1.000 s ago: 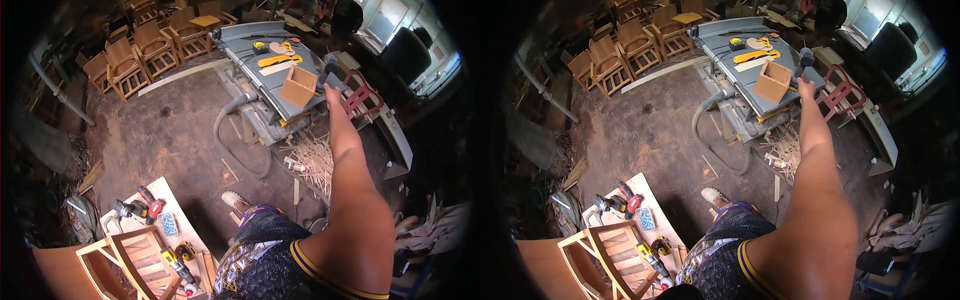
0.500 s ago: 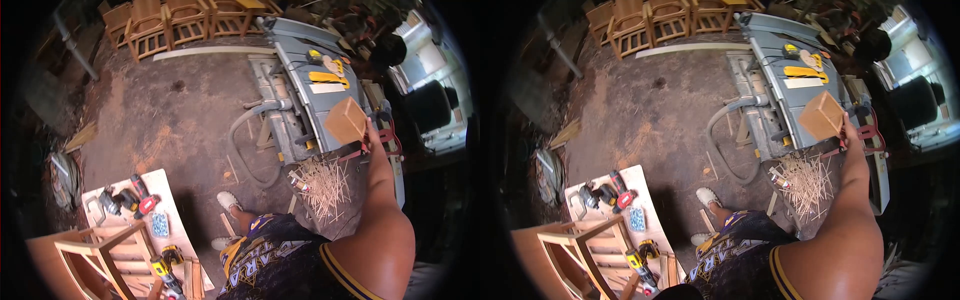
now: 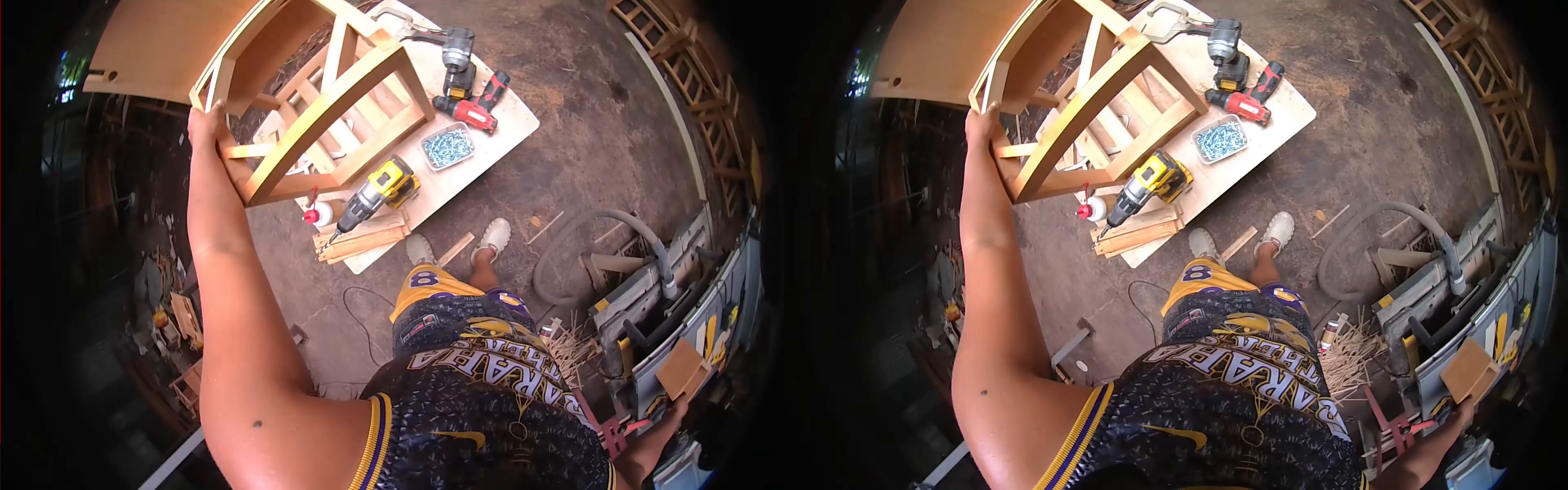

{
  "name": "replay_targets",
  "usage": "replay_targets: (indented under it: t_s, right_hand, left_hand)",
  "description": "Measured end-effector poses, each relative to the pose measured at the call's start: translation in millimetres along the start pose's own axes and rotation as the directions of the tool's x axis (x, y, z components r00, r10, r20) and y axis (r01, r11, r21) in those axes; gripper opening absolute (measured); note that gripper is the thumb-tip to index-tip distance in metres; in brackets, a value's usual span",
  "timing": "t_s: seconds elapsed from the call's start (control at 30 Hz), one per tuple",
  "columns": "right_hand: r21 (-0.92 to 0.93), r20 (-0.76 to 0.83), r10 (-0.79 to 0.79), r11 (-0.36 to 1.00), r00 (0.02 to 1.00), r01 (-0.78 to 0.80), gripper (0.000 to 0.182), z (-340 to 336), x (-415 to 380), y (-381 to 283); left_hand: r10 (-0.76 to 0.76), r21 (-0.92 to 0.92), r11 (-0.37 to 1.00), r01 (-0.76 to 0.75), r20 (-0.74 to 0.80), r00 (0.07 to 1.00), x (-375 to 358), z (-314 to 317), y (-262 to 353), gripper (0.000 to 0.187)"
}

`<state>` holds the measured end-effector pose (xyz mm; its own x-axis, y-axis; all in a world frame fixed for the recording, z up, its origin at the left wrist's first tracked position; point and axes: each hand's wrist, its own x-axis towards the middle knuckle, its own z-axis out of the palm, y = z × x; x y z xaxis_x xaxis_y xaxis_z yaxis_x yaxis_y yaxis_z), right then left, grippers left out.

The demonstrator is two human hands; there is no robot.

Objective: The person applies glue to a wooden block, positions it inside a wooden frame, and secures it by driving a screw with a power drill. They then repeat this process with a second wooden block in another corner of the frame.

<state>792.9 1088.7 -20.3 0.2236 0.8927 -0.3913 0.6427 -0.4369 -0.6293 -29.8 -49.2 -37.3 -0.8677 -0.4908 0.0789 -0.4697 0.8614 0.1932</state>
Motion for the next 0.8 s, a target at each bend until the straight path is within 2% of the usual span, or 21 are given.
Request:
replay_targets:
  t_s: [0.03, 0.07, 0.1, 0.13, 0.17, 0.23, 0.27, 0.3, 0.33, 0.37, 0.4, 0.47, 0.5, 0.53, 0.63, 0.8]
  right_hand:
    - [-0.025, -0.075, -0.059, 0.998, 0.995, 0.057, 0.043, 7.1, 3.8, -6.8]
    - [-0.028, -0.061, -0.073, 0.997, 0.995, 0.072, 0.043, 17.8, 2.8, -20.7]
    - [-0.215, 0.033, -0.362, 0.908, 0.932, 0.360, 0.043, 27.0, 1.5, -34.6]
    - [-0.358, 0.172, -0.594, 0.705, 0.786, 0.612, 0.044, 37.8, -4.9, -48.2]
    - [-0.443, 0.339, -0.743, 0.415, 0.577, 0.795, 0.045, 47.4, -12.0, -59.7]
    - [-0.536, 0.342, -0.727, 0.369, 0.595, 0.759, 0.045, 120.2, -95.0, -103.9]
    - [-0.309, 0.451, -0.738, 0.397, 0.501, 0.864, 0.042, 163.9, -151.0, -121.2]
    - [-0.232, 0.556, -0.751, 0.271, 0.356, 0.934, 0.045, 202.3, -189.6, -133.3]
    - [-0.153, 0.568, -0.777, 0.224, 0.271, 0.963, 0.041, 243.2, -247.1, -136.6]
    - [-0.021, 0.602, -0.759, 0.296, 0.249, 0.955, 0.037, 279.2, -313.3, -138.0]
    - [-0.038, 0.678, -0.706, 0.242, 0.202, 0.970, 0.035, 305.8, -362.4, -138.9]
    - [0.103, 0.658, -0.751, 0.161, 0.055, 0.982, 0.037, 354.8, -457.5, -126.1]
    - [0.132, 0.700, -0.712, 0.203, 0.053, 0.970, 0.039, 375.6, -489.5, -119.3]
    - [0.194, 0.684, -0.729, 0.161, -0.015, 0.968, 0.041, 398.3, -513.6, -109.9]
    - [0.250, 0.700, -0.714, 0.243, -0.001, 0.937, 0.042, 434.8, -594.2, -102.8]
    - [0.235, 0.582, -0.812, 0.119, -0.041, 0.965, 0.042, 458.2, -663.3, -155.8]
  left_hand:
    - [-0.044, 0.001, 0.999, 0.044, 0.017, 0.999, -9.1, -5.3, 10.0, 0.069]
    - [-0.076, 0.016, 0.997, 0.075, 0.022, 0.997, -20.9, -13.1, 21.3, 0.069]
    - [-0.092, 0.024, 0.996, 0.092, 0.010, 0.996, -27.9, -16.4, 27.9, 0.070]
    - [-0.102, 0.012, 0.995, 0.102, 0.019, 0.995, -25.0, -15.1, 26.3, 0.070]
    - [-0.112, 0.002, 0.994, 0.112, 0.032, 0.993, -22.3, -12.5, 24.0, 0.071]
    - [-0.143, 0.009, 0.990, 0.143, 0.006, 0.990, -33.9, -18.7, 34.3, 0.072]
    - [-0.164, 0.022, 0.986, 0.164, 0.043, 0.985, -32.2, -19.7, 34.7, 0.072]
    - [-0.151, 0.017, 0.988, 0.151, 0.019, 0.988, -35.1, -19.7, 36.0, 0.073]
    - [-0.156, 0.017, 0.988, 0.156, 0.005, 0.988, -36.8, -19.7, 36.6, 0.073]
    - [-0.153, 0.009, 0.988, 0.153, -0.006, 0.988, -38.5, -19.1, 39.2, 0.074]
    - [-0.150, 0.004, 0.989, 0.150, -0.003, 0.989, -41.6, -21.7, 41.3, 0.072]
    - [-0.146, -0.042, 0.988, 0.146, 0.006, 0.989, -46.3, -25.3, 45.4, 0.072]
    - [-0.155, -0.047, 0.987, 0.155, 0.016, 0.988, -48.4, -26.6, 45.5, 0.072]
    - [-0.152, -0.063, 0.986, 0.152, 0.012, 0.988, -48.9, -27.0, 46.2, 0.072]
    - [-0.120, -0.106, 0.987, 0.121, 0.013, 0.993, -43.6, -19.7, 39.8, 0.072]
    - [-0.092, -0.138, 0.986, 0.092, 0.008, 0.996, -52.1, -25.2, 42.4, 0.072]
